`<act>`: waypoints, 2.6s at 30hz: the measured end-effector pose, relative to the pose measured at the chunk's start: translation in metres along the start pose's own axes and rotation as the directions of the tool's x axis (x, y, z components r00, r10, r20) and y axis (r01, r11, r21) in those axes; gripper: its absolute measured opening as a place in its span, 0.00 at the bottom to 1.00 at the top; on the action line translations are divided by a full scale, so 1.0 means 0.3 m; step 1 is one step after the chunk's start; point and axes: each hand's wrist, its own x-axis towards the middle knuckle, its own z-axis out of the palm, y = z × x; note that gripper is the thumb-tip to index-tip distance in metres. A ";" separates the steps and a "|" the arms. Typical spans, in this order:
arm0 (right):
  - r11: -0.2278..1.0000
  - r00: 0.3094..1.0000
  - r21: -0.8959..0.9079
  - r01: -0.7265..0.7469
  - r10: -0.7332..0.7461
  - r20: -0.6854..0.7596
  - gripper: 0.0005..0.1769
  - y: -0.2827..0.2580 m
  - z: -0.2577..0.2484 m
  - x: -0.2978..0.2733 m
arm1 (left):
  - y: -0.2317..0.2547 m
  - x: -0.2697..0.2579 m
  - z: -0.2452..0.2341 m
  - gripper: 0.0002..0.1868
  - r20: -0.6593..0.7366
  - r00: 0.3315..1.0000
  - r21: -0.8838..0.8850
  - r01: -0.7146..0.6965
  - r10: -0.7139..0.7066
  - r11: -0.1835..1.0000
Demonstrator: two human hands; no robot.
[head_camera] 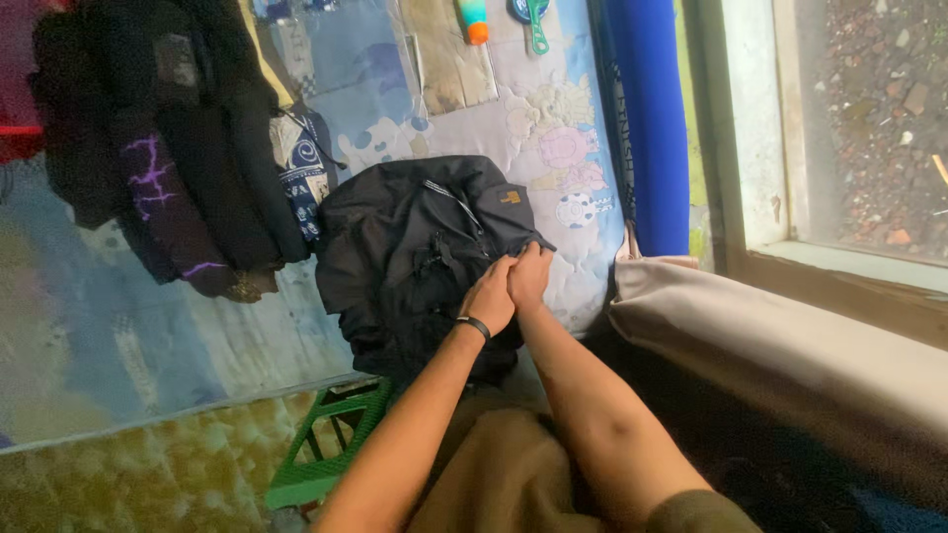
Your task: The person kneels on a bed, opens a black backpack, and removes folded clothing, toiletry tubes, and bottles, laying them out on the bed. They then place folded clothing items into a red mesh laundry basket.
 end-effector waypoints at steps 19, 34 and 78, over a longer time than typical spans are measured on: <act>0.981 0.965 0.008 0.193 -0.191 0.178 0.06 -0.170 -0.477 -0.056 | 0.057 -0.039 -0.067 0.20 0.121 0.970 0.085 0.199 -0.209 0.976; 0.958 0.947 0.163 0.236 -0.264 0.183 0.09 -0.331 -0.606 -0.001 | 0.150 -0.132 -0.087 0.38 -0.209 0.959 0.161 -0.160 0.192 0.974; 0.665 0.908 0.679 -0.312 -0.003 0.420 0.21 -0.681 -0.254 0.391 | 0.015 0.315 -0.381 0.15 -0.140 0.872 -0.892 0.095 -0.470 0.442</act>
